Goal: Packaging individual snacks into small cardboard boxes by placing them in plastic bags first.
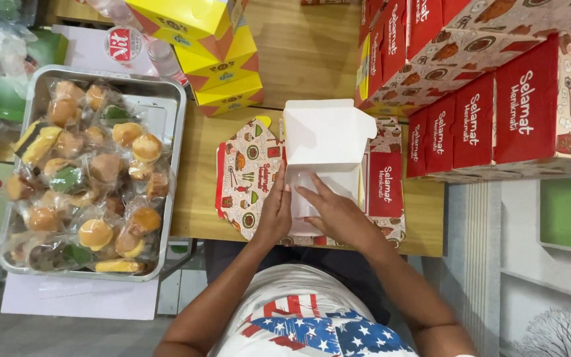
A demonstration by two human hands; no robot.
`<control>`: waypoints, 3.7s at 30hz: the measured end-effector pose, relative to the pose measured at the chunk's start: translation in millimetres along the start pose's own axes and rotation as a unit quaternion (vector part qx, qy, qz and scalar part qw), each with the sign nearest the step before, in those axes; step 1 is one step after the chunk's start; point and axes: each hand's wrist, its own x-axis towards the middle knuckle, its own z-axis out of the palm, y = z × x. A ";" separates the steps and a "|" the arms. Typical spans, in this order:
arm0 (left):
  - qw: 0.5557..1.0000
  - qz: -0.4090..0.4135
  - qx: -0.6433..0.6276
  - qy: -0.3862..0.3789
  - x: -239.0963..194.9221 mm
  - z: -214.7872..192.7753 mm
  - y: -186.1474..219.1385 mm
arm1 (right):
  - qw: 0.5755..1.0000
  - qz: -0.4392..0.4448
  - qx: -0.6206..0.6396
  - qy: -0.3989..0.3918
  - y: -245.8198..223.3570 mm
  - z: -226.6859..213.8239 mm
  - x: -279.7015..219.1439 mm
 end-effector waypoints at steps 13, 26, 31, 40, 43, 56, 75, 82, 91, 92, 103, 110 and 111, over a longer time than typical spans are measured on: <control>1.000 0.001 -0.006 -0.001 0.8 1.3 -12.5 | 0.998 0.031 0.046 0.023 5.9 17.7 6.3; 0.979 0.084 0.074 0.173 -2.9 -52.7 34.7 | 0.997 0.011 0.076 0.030 -5.4 11.6 -14.6; 0.932 0.116 0.208 0.275 -2.3 -113.3 35.2 | 0.992 -0.024 0.095 0.079 -4.6 8.4 -31.5; 0.785 0.152 0.491 0.344 -13.3 -177.7 -9.6 | 0.973 -0.077 0.092 0.195 16.8 22.1 -44.3; 0.737 0.156 0.539 0.378 -19.4 -212.7 -14.7 | 0.971 -0.085 0.084 0.208 19.3 27.5 -50.9; 0.737 -0.245 0.555 0.297 -16.5 -296.2 9.1 | 0.969 -0.037 0.102 0.224 24.5 23.0 -71.0; 0.889 0.207 0.322 0.251 27.1 -110.7 101.5 | 0.933 -0.053 0.287 0.209 -1.4 10.0 -26.9; 0.901 0.295 0.319 0.007 20.1 -33.5 74.6 | 0.795 -0.084 0.554 0.234 17.2 10.1 19.6; 0.962 0.215 0.159 0.054 7.9 -38.0 90.3 | 0.701 -0.091 0.625 0.331 37.6 19.9 11.5; 0.978 0.169 0.101 0.068 6.5 -35.9 91.5 | 0.692 -0.095 0.631 0.337 33.6 18.2 8.3; 0.977 0.052 -0.206 -0.003 10.6 -6.6 76.8 | 0.706 -0.128 0.595 0.362 -1.9 17.9 -8.3; 0.975 0.041 -0.204 0.076 12.4 -1.5 61.8 | 0.745 -0.140 0.535 0.372 8.7 22.7 -11.5; 0.975 0.038 -0.204 0.077 6.9 -2.2 67.1 | 0.746 -0.138 0.536 0.370 8.2 25.9 -15.1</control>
